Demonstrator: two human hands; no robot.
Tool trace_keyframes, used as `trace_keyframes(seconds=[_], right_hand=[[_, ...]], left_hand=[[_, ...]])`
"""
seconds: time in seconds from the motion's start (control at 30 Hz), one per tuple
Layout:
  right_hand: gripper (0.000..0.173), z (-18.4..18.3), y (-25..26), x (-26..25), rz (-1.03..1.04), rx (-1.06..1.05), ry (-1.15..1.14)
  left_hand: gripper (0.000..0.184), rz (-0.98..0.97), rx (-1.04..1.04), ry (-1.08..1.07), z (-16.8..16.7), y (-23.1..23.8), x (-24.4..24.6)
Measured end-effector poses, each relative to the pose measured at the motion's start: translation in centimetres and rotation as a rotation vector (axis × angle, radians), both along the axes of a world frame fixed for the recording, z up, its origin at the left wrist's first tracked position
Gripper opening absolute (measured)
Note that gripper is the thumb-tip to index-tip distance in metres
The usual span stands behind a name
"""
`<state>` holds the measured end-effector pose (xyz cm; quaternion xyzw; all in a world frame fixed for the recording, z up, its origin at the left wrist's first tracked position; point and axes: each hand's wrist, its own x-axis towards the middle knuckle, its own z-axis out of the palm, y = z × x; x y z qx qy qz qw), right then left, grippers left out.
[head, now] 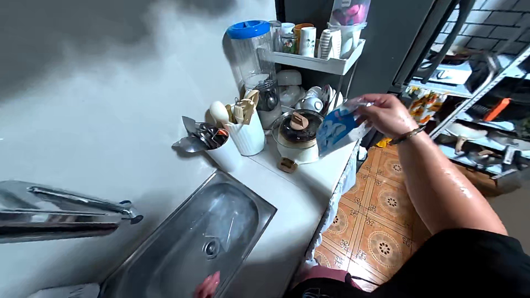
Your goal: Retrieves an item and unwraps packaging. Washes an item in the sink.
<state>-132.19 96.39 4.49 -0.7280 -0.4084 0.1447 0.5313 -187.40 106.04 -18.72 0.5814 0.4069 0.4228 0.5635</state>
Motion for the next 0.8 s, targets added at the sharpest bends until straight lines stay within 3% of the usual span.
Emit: trace_keyframes(seconds=[0.13, 0.27, 0.43, 0.5, 0.6, 0.7, 0.77, 0.8], right_hand=[[0.022, 1.6, 3.2, 3.4, 0.049, 0.067, -0.015], [0.023, 1.3, 7.0, 6.0, 0.021, 0.104, -0.088], [0.033, -1.5, 11.5, 8.2, 0.071, 0.161, -0.51], [0.036, -4.2, 12.1, 8.1, 0.149, 0.059, -0.593], [0.038, -10.3, 12.0, 8.9, 0.245, -0.224, -0.545], [0.073, -15.3, 11.7, 10.9, 0.345, -0.475, -0.457], [0.098, -14.6, 11.2, 10.7, 0.358, -0.517, -0.424], [0.1, -13.6, 11.1, 10.2, 0.339, -0.501, -0.434]], left_hand=[[0.056, -0.024, -0.08, 0.608, 0.5, -1.0, 4.6], [0.054, -0.013, 0.084, 0.906, -1.9, -2.6, 5.6], [0.048, 0.033, 0.169, 0.961, -3.6, -2.8, 5.8], [0.052, 0.041, 0.184, 0.963, -3.9, -2.8, 5.7], [0.056, 0.059, 0.201, 0.993, -4.3, -2.9, 5.8], [0.058, 0.097, 0.253, 1.011, -5.2, -2.8, 5.7], [0.057, 0.108, 0.245, 1.012, -5.0, -2.8, 6.0], [0.056, 0.112, 0.235, 1.006, -4.8, -2.8, 6.0]])
